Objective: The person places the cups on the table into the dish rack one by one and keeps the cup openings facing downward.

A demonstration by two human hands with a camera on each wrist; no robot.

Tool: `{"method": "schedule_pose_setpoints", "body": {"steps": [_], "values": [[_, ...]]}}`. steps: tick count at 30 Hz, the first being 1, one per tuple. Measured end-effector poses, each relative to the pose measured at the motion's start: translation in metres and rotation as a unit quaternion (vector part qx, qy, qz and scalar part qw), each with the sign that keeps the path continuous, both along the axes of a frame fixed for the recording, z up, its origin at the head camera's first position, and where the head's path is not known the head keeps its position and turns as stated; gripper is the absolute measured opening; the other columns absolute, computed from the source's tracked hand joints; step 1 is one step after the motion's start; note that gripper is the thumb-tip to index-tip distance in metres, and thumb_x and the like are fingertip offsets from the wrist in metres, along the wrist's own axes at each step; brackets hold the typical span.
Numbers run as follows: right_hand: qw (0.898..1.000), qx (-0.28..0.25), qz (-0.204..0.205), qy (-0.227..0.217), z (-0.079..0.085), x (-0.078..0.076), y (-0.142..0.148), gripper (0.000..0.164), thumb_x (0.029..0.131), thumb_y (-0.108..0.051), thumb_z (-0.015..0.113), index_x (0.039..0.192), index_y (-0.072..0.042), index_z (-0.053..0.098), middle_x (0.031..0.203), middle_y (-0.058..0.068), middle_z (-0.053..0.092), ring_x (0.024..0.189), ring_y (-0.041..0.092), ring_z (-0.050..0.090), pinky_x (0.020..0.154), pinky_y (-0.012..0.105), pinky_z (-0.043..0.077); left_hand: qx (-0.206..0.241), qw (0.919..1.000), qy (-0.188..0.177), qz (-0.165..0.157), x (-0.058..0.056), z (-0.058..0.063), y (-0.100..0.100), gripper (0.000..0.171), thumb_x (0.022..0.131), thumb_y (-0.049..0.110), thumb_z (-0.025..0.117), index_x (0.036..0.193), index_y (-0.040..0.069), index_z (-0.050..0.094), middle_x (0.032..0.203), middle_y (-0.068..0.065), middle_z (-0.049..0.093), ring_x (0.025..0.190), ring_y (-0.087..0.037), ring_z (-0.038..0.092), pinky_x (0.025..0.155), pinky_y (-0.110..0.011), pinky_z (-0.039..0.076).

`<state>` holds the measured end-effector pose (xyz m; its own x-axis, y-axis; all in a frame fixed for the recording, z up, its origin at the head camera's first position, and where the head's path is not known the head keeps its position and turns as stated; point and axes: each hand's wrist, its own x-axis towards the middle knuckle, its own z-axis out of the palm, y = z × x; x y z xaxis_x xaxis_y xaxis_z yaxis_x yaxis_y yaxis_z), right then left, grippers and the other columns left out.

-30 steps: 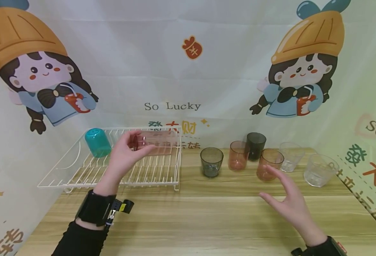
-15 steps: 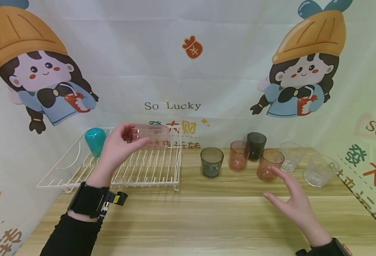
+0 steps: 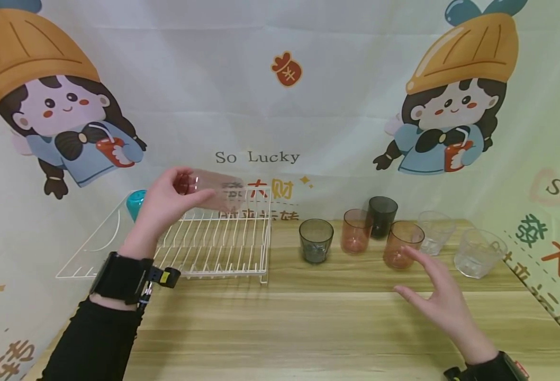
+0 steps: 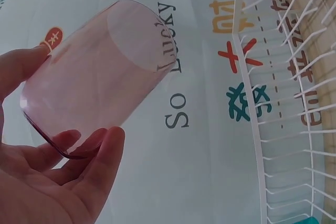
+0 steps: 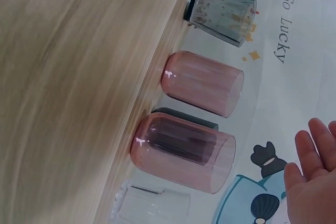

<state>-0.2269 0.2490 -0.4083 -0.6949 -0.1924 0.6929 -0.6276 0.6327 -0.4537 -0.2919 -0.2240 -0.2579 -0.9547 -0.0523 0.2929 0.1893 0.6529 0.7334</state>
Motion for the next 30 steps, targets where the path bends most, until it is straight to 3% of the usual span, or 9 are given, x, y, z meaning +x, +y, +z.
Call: {"method": "schedule_pose_setpoints", "body": {"steps": [18,25,28,30], "values": [[0.998,0.05,-0.023,0.012,0.0,-0.003,0.004,0.083,0.061,-0.006,0.084,0.136,-0.005,0.048,0.129,0.017,0.056,0.122,0.003,0.041,0.104,0.006,0.019,-0.051,0.9982,-0.023,0.021,-0.033,0.007,-0.02,0.09,0.079,0.056,0.067,0.144,0.006,0.031,0.134,-0.019,0.046,0.123,-0.034,0.042,0.102,-0.049,0.041],[0.998,0.05,-0.031,0.003,0.001,-0.002,0.005,0.082,0.062,-0.007,0.084,0.137,-0.006,0.048,0.131,0.016,0.055,0.12,0.014,0.044,0.103,0.006,0.019,-0.08,0.9963,-0.011,0.03,-0.074,-0.015,-0.05,0.094,0.072,0.066,0.067,0.145,0.016,0.034,0.132,-0.012,0.047,0.118,-0.028,0.043,0.098,-0.048,0.041],[0.998,0.052,-0.035,-0.007,0.0,-0.003,0.005,0.082,0.063,-0.007,0.084,0.137,-0.007,0.048,0.131,0.015,0.055,0.119,0.018,0.045,0.103,0.007,0.019,-0.109,0.9931,-0.018,0.038,-0.073,-0.011,-0.05,0.093,0.075,0.062,0.067,0.146,0.012,0.033,0.135,-0.016,0.046,0.122,-0.032,0.043,0.1,-0.05,0.04],[0.998,0.054,-0.035,-0.005,0.0,-0.003,0.005,0.082,0.063,-0.007,0.084,0.137,-0.006,0.048,0.131,0.016,0.055,0.118,0.021,0.046,0.103,0.007,0.02,-0.139,0.9889,-0.03,0.042,-0.066,-0.004,-0.047,0.092,0.079,0.056,0.067,0.145,0.003,0.032,0.139,-0.025,0.042,0.124,-0.043,0.04,0.101,-0.055,0.038]]}}
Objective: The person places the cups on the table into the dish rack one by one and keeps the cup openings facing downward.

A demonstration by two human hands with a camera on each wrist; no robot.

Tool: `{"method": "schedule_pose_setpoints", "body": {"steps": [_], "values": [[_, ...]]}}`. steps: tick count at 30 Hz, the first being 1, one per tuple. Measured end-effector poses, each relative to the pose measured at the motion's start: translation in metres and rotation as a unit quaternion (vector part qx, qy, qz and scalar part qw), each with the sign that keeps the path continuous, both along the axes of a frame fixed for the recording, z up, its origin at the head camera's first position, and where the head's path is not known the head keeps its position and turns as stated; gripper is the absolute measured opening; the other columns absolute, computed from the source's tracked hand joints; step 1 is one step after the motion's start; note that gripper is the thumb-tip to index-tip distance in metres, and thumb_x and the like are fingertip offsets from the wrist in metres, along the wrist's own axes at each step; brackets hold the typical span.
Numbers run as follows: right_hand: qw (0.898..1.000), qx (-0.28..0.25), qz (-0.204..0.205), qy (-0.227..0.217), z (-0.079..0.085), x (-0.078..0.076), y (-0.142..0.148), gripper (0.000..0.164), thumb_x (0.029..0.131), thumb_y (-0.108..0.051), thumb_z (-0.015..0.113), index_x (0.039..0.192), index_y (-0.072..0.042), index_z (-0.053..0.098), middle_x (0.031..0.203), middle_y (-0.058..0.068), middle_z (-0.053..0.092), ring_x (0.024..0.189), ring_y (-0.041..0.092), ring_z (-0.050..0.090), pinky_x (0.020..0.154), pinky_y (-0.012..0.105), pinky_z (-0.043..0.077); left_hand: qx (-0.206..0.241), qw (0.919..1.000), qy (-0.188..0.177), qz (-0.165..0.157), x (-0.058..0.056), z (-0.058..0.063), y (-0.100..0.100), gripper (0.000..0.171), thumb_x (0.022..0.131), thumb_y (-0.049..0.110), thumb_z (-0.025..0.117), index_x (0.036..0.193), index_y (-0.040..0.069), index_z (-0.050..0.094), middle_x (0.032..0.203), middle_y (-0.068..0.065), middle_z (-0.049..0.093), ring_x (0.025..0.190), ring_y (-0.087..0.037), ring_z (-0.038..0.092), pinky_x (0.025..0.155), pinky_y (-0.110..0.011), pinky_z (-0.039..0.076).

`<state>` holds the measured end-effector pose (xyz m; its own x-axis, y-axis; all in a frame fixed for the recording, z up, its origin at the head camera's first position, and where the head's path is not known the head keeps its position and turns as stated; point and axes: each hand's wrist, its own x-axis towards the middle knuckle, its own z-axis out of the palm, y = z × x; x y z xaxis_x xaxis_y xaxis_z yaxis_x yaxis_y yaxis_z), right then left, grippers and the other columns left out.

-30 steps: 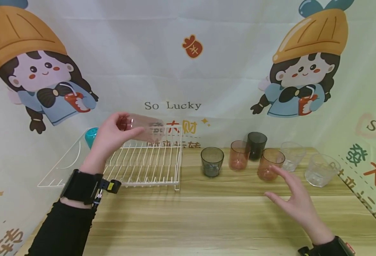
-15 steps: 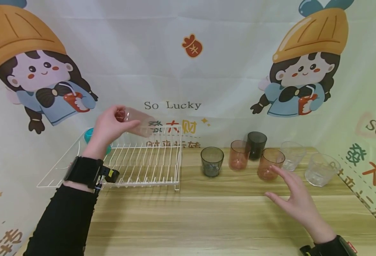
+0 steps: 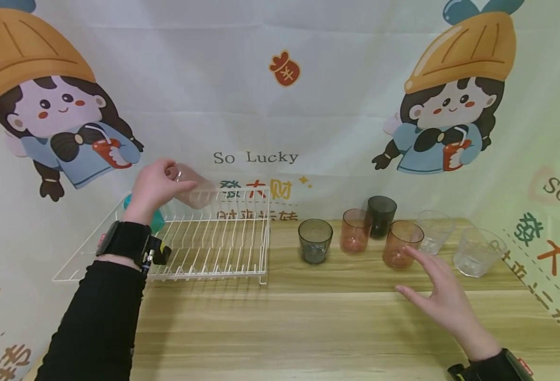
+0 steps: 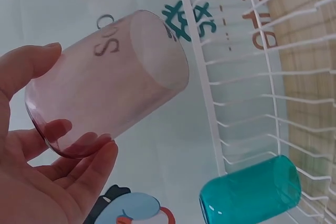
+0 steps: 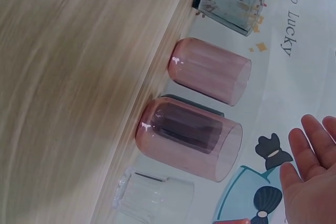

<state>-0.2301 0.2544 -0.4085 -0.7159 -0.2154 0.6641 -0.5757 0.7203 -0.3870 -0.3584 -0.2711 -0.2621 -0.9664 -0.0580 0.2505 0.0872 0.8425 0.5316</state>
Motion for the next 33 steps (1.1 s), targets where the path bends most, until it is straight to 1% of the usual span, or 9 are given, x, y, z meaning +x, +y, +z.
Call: {"method": "schedule_pose_setpoints", "body": {"steps": [2,4,6,8,11,14,18,25,33], "values": [[1.0,0.002,0.0,0.003,0.0,0.0,0.0,0.082,0.063,-0.007,0.084,0.137,-0.006,0.048,0.131,0.016,0.055,0.118,0.021,0.046,0.103,0.006,0.019,-0.025,0.9997,0.004,0.006,0.002,0.002,0.0,0.083,0.081,0.049,0.068,0.14,-0.001,0.038,0.134,-0.027,0.046,0.12,-0.044,0.043,0.096,-0.055,0.041],[1.0,0.003,0.001,0.007,0.001,0.0,0.001,0.083,0.063,-0.007,0.084,0.137,-0.006,0.047,0.131,0.016,0.055,0.118,0.022,0.047,0.103,0.006,0.019,-0.04,0.9991,0.005,0.015,0.001,0.001,0.0,0.066,0.082,0.043,0.069,0.124,-0.003,0.048,0.112,-0.026,0.052,0.102,-0.041,0.048,0.081,-0.051,0.044],[1.0,0.003,0.0,0.006,0.001,0.001,0.001,0.083,0.063,-0.008,0.084,0.137,-0.007,0.047,0.131,0.016,0.055,0.117,0.024,0.047,0.103,0.007,0.019,-0.047,0.9986,0.007,0.024,-0.001,-0.002,-0.003,0.062,0.082,0.041,0.069,0.119,-0.005,0.049,0.109,-0.027,0.051,0.098,-0.041,0.048,0.078,-0.051,0.044],[1.0,0.002,-0.003,0.003,0.0,0.001,0.002,0.082,0.064,-0.008,0.084,0.138,-0.008,0.047,0.132,0.016,0.055,0.116,0.025,0.047,0.103,0.008,0.02,-0.045,0.9983,-0.001,0.038,-0.004,-0.005,-0.005,0.064,0.081,0.041,0.069,0.119,-0.005,0.048,0.109,-0.027,0.05,0.099,-0.041,0.047,0.078,-0.051,0.044],[1.0,0.002,-0.008,0.0,0.0,0.002,0.004,0.082,0.064,-0.009,0.084,0.137,-0.007,0.047,0.132,0.016,0.055,0.115,0.026,0.047,0.103,0.01,0.021,-0.041,0.9974,-0.016,0.057,-0.007,-0.009,-0.009,0.083,0.079,0.044,0.07,0.137,-0.007,0.038,0.132,-0.032,0.044,0.117,-0.047,0.042,0.094,-0.058,0.042],[1.0,0.0,-0.008,0.005,-0.001,0.003,0.006,0.082,0.063,-0.009,0.084,0.137,-0.006,0.048,0.131,0.016,0.055,0.116,0.021,0.047,0.103,0.008,0.021,-0.034,0.9961,-0.028,0.077,-0.01,-0.014,-0.012,0.084,0.077,0.045,0.072,0.134,-0.008,0.04,0.128,-0.032,0.047,0.114,-0.046,0.045,0.092,-0.057,0.044],[1.0,-0.001,-0.005,0.013,-0.002,0.002,0.007,0.081,0.062,-0.008,0.084,0.135,-0.004,0.049,0.13,0.017,0.055,0.117,0.015,0.046,0.103,0.004,0.018,-0.036,0.9948,-0.028,0.092,-0.013,-0.022,-0.017,0.076,0.076,0.045,0.072,0.123,-0.01,0.047,0.117,-0.029,0.052,0.104,-0.044,0.049,0.085,-0.055,0.047],[1.0,0.002,-0.007,0.007,-0.004,0.003,0.009,0.081,0.063,-0.01,0.084,0.136,-0.005,0.049,0.13,0.017,0.055,0.114,0.025,0.048,0.102,0.004,0.017,-0.063,0.9928,-0.034,0.096,-0.017,-0.032,-0.02,0.072,0.076,0.039,0.071,0.122,-0.012,0.047,0.116,-0.033,0.052,0.105,-0.047,0.049,0.086,-0.057,0.046],[1.0,0.005,-0.008,0.002,-0.003,0.003,0.009,0.08,0.064,-0.008,0.083,0.135,-0.004,0.048,0.128,0.016,0.056,0.114,0.026,0.047,0.103,0.007,0.018,-0.078,0.9904,-0.058,0.098,-0.022,-0.038,-0.021,0.065,0.078,0.036,0.068,0.12,-0.009,0.049,0.115,-0.032,0.052,0.102,-0.046,0.05,0.081,-0.055,0.047]]}}
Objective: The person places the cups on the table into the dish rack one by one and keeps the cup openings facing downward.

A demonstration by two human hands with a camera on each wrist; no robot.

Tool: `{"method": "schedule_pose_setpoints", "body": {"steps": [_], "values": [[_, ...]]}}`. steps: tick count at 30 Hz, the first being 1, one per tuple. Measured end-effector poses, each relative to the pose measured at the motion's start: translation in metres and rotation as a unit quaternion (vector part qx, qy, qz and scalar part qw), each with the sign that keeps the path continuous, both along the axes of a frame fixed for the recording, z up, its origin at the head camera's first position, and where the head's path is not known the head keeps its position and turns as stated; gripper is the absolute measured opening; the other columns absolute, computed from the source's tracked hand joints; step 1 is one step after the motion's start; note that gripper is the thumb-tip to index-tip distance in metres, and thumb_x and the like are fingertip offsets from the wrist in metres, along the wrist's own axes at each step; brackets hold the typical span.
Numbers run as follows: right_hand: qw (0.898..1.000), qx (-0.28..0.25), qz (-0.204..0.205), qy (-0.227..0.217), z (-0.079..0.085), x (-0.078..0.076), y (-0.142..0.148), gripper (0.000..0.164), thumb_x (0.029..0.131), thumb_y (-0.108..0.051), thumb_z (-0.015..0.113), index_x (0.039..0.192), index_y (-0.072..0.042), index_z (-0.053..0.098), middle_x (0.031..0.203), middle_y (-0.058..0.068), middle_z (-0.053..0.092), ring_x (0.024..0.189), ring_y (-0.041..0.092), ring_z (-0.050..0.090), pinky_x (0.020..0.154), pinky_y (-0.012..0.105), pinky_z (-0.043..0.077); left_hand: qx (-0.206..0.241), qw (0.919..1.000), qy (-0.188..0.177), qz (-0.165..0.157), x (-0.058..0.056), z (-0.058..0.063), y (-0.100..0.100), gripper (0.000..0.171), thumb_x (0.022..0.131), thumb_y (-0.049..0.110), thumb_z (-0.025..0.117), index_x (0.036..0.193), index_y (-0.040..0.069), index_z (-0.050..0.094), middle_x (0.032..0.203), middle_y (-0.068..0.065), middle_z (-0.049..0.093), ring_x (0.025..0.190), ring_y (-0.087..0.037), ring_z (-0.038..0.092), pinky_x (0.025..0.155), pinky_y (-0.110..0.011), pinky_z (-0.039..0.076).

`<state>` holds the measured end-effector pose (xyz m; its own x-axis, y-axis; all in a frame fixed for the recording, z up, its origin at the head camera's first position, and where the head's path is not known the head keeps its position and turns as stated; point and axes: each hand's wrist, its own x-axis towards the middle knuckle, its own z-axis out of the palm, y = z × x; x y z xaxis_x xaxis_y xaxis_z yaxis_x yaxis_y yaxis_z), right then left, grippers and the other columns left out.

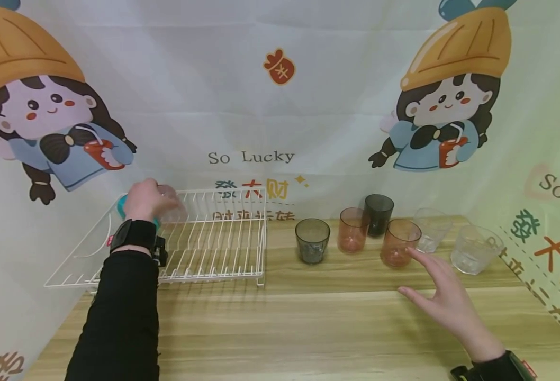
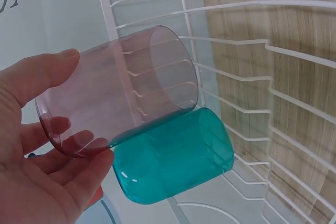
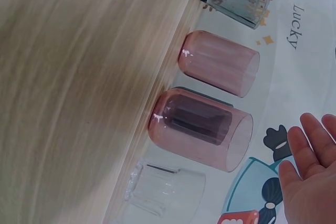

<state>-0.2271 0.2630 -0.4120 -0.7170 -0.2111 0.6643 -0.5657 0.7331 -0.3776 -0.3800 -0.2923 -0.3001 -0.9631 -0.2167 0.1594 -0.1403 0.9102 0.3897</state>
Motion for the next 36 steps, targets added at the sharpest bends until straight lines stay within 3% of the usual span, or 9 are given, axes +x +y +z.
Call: {"method": "schedule_pose_setpoints", "body": {"steps": [4,9,20,27,36], "values": [[1.0,0.0,0.0,0.006,0.0,0.0,0.0,0.08,0.063,-0.007,0.083,0.135,-0.004,0.049,0.127,0.016,0.057,0.114,0.021,0.047,0.102,0.005,0.018,0.0,1.0,-0.008,0.004,-0.001,-0.003,0.001,0.06,0.077,0.035,0.069,0.116,-0.008,0.052,0.112,-0.03,0.054,0.096,-0.044,0.052,0.074,-0.051,0.047],[1.0,0.0,0.002,0.009,0.0,-0.002,0.001,0.079,0.062,-0.008,0.083,0.133,-0.002,0.05,0.127,0.016,0.057,0.114,0.02,0.047,0.102,0.004,0.017,0.008,0.9988,-0.042,0.025,-0.004,-0.006,0.006,0.038,0.084,0.032,0.056,0.101,-0.001,0.052,0.102,-0.022,0.052,0.084,-0.036,0.047,0.062,-0.039,0.042],[1.0,-0.009,0.004,0.018,-0.003,-0.002,0.005,0.08,0.061,-0.007,0.084,0.134,-0.004,0.05,0.127,0.017,0.057,0.121,-0.003,0.039,0.104,0.006,0.018,-0.011,0.9972,-0.067,0.03,-0.005,-0.012,0.01,0.045,0.088,0.031,0.058,0.118,-0.003,0.054,0.118,-0.027,0.053,0.095,-0.039,0.048,0.074,-0.049,0.048],[1.0,0.006,0.003,0.016,0.0,-0.005,0.006,0.082,0.061,-0.009,0.084,0.135,-0.005,0.049,0.128,0.017,0.057,0.114,0.022,0.048,0.104,0.005,0.018,-0.013,0.9977,-0.064,0.02,-0.008,-0.016,0.007,0.048,0.088,0.027,0.06,0.125,-0.001,0.051,0.124,-0.027,0.052,0.1,-0.041,0.049,0.08,-0.055,0.048],[1.0,0.017,0.006,0.021,0.009,-0.009,0.007,0.084,0.061,-0.006,0.084,0.136,-0.003,0.047,0.129,0.019,0.056,0.112,0.032,0.05,0.104,0.006,0.018,-0.017,0.9977,-0.062,0.021,-0.014,-0.022,0.004,0.054,0.087,0.028,0.06,0.131,-0.001,0.047,0.131,-0.029,0.048,0.109,-0.045,0.047,0.086,-0.059,0.046]]}}
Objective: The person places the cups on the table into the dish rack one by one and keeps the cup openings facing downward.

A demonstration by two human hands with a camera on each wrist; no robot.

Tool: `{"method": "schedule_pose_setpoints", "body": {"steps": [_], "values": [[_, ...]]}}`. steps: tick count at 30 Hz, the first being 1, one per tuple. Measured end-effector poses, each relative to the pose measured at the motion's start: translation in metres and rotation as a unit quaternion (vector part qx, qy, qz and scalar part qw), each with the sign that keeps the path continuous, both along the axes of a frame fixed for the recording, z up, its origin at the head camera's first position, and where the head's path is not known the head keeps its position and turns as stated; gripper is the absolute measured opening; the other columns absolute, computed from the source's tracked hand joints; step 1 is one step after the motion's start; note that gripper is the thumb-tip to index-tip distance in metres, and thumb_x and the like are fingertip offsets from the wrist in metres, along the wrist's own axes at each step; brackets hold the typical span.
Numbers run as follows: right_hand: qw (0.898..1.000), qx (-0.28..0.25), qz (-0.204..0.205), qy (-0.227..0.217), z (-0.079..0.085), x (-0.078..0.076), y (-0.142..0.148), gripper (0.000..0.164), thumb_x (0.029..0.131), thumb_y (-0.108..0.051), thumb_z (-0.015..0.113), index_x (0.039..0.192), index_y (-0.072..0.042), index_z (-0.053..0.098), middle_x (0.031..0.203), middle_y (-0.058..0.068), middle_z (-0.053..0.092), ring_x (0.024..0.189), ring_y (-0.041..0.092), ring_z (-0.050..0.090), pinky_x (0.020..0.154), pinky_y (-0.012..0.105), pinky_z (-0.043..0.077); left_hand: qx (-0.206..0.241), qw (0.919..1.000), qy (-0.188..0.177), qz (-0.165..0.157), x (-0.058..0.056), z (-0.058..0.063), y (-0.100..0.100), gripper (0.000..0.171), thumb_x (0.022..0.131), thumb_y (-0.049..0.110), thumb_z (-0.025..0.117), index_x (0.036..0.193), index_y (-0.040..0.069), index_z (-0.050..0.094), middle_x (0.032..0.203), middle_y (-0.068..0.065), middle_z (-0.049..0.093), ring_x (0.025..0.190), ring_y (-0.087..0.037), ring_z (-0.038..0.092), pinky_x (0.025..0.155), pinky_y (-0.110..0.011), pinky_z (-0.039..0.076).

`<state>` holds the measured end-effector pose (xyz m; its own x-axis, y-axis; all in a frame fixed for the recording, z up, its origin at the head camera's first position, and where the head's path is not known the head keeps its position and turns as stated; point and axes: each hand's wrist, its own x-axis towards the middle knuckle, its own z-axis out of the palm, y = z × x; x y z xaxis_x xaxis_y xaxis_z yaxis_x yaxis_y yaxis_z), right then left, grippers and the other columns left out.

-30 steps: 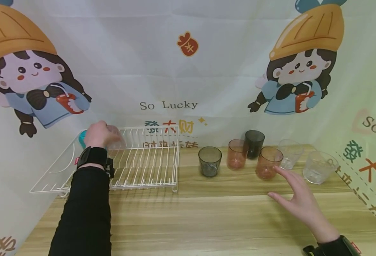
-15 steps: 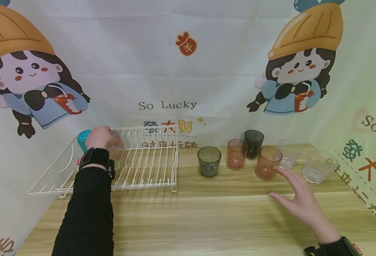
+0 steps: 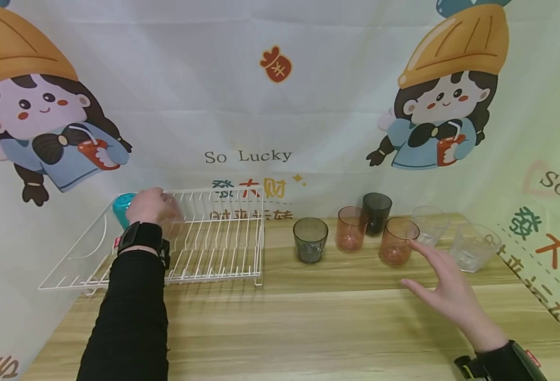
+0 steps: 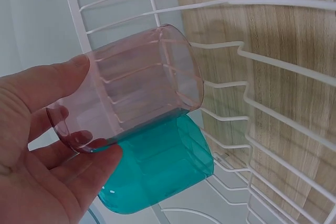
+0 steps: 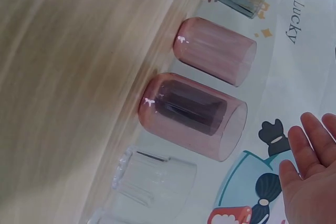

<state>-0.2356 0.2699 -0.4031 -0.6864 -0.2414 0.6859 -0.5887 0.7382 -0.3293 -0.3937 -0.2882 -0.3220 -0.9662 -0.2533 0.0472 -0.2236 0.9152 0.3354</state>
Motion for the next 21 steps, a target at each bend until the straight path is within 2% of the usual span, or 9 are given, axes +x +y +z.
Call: {"method": "schedule_pose_setpoints", "body": {"steps": [3,7,10,14,16,18,21], "values": [[1.0,0.0,-0.001,-0.002,0.003,-0.001,-0.001,0.085,0.062,-0.007,0.084,0.138,-0.007,0.046,0.13,0.019,0.055,0.112,0.033,0.05,0.104,0.007,0.019,0.001,1.0,0.0,0.002,0.001,0.0,0.002,0.053,0.09,0.031,0.054,0.132,-0.001,0.045,0.131,-0.03,0.047,0.108,-0.045,0.047,0.086,-0.059,0.045],[1.0,-0.001,0.003,0.003,0.007,-0.003,-0.002,0.085,0.062,-0.006,0.083,0.139,-0.008,0.045,0.13,0.019,0.055,0.115,0.028,0.049,0.105,0.008,0.019,0.005,1.0,-0.001,0.005,0.004,0.003,0.006,0.052,0.093,0.033,0.045,0.133,0.001,0.042,0.131,-0.028,0.046,0.104,-0.044,0.045,0.083,-0.059,0.045],[1.0,-0.001,0.012,0.011,0.011,-0.006,-0.002,0.085,0.061,-0.003,0.083,0.137,-0.004,0.046,0.128,0.018,0.056,0.114,0.026,0.049,0.105,0.007,0.02,0.007,1.0,0.006,-0.003,0.005,0.007,0.006,0.051,0.093,0.032,0.045,0.134,0.003,0.041,0.13,-0.027,0.045,0.104,-0.044,0.044,0.083,-0.061,0.044],[1.0,0.003,0.015,0.017,0.018,-0.01,-0.002,0.083,0.061,-0.001,0.083,0.136,-0.002,0.047,0.126,0.018,0.057,0.112,0.032,0.05,0.105,0.012,0.023,0.003,0.9997,0.015,-0.021,0.006,0.014,0.004,0.05,0.093,0.028,0.046,0.135,0.002,0.041,0.13,-0.027,0.046,0.106,-0.044,0.045,0.082,-0.062,0.045],[1.0,0.008,0.011,0.016,0.021,-0.011,-0.001,0.082,0.061,-0.002,0.083,0.135,-0.001,0.048,0.127,0.018,0.057,0.113,0.035,0.05,0.106,0.021,0.029,-0.002,0.9994,0.02,-0.029,0.007,0.017,0.003,0.05,0.092,0.025,0.046,0.136,0.002,0.041,0.131,-0.028,0.046,0.109,-0.045,0.046,0.081,-0.062,0.045],[1.0,0.011,0.009,0.011,0.024,-0.012,-0.001,0.081,0.062,-0.004,0.083,0.135,0.0,0.047,0.128,0.019,0.056,0.114,0.038,0.049,0.105,0.035,0.034,-0.003,0.9991,0.025,-0.035,0.008,0.02,0.003,0.052,0.091,0.022,0.046,0.138,0.002,0.039,0.134,-0.028,0.044,0.112,-0.046,0.044,0.082,-0.063,0.045],[1.0,0.011,0.006,-0.001,0.028,-0.013,-0.001,0.079,0.065,-0.007,0.082,0.135,0.001,0.047,0.129,0.022,0.054,0.116,0.041,0.048,0.099,0.055,0.037,-0.003,0.9983,0.04,-0.043,0.009,0.024,0.004,0.057,0.086,0.018,0.053,0.138,0.001,0.039,0.134,-0.029,0.044,0.112,-0.048,0.044,0.08,-0.064,0.045]]}}
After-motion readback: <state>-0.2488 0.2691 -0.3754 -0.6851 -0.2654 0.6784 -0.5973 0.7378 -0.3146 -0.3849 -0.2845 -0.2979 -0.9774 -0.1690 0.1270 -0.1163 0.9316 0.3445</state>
